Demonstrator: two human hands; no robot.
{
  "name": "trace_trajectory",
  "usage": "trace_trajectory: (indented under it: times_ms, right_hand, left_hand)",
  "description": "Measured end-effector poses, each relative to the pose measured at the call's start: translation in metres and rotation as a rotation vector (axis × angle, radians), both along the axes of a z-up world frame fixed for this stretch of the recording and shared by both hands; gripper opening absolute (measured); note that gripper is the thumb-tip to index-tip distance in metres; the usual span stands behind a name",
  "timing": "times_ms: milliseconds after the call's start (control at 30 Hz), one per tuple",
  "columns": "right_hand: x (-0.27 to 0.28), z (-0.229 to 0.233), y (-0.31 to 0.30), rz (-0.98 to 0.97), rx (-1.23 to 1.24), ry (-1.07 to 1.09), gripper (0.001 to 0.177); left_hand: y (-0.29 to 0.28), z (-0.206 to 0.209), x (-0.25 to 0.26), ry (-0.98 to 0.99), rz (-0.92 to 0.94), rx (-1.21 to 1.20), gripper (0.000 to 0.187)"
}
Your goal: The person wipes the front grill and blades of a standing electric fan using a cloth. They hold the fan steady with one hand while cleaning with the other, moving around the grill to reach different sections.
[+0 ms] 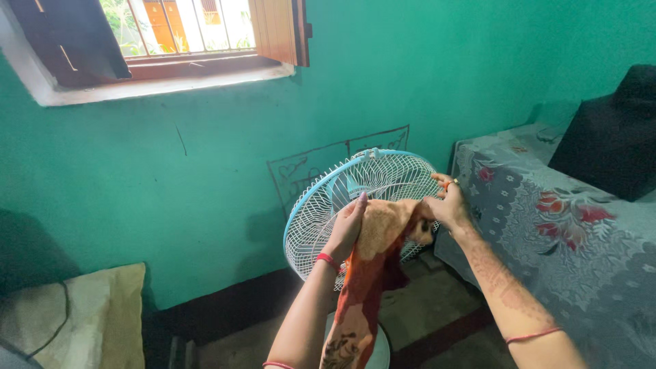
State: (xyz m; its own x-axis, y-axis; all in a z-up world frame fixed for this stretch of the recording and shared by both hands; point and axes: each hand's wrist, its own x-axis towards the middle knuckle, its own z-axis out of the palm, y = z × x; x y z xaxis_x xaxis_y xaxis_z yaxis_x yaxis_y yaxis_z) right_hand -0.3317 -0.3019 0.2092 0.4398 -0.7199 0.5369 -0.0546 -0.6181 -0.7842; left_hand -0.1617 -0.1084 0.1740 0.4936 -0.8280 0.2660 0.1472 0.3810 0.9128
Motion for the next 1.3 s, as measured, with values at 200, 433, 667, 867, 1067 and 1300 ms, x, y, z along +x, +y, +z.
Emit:
trace_trajectory:
  times_ms: [200, 433, 667, 867, 1067, 1300]
  right_hand:
    - [-0.002, 0.034, 0.09, 0.525, -0.074, 0.186, 0.09]
    - [0.021, 0.002, 0.099, 0.652, 0.471, 0.119, 0.034]
    - [0.025, -0.005, 0.081, 0.592, 1.002, -0.3, 0.038]
    - [0.022, 0.017, 0.067, 0.627, 0.942, -0.43, 0.047]
    - [0.008, 0.047, 0.06, 0.836, 1.066, -0.358, 0.052]
    - [0.02, 0.018, -0.006, 0.531, 0.708, -0.185, 0.05]
  left_hand:
    - [-0.001, 0.014, -0.007, -0.161, 0.063, -0.083, 0.042]
    - [0.033, 0.04, -0.015, -0.282, 0.283, 0.149, 0.052]
    - [0.069, 0.033, -0.048, -1.209, 0.614, -0.181, 0.072]
    - [0.055, 0.013, -0.048, -0.851, 0.079, 0.249, 0.069]
    - [0.043, 0.019, -0.052, -0.527, 0.077, 0.177, 0.088]
    - [0.021, 0.004, -0.025, -0.218, -0.141, 0.063, 0.049]
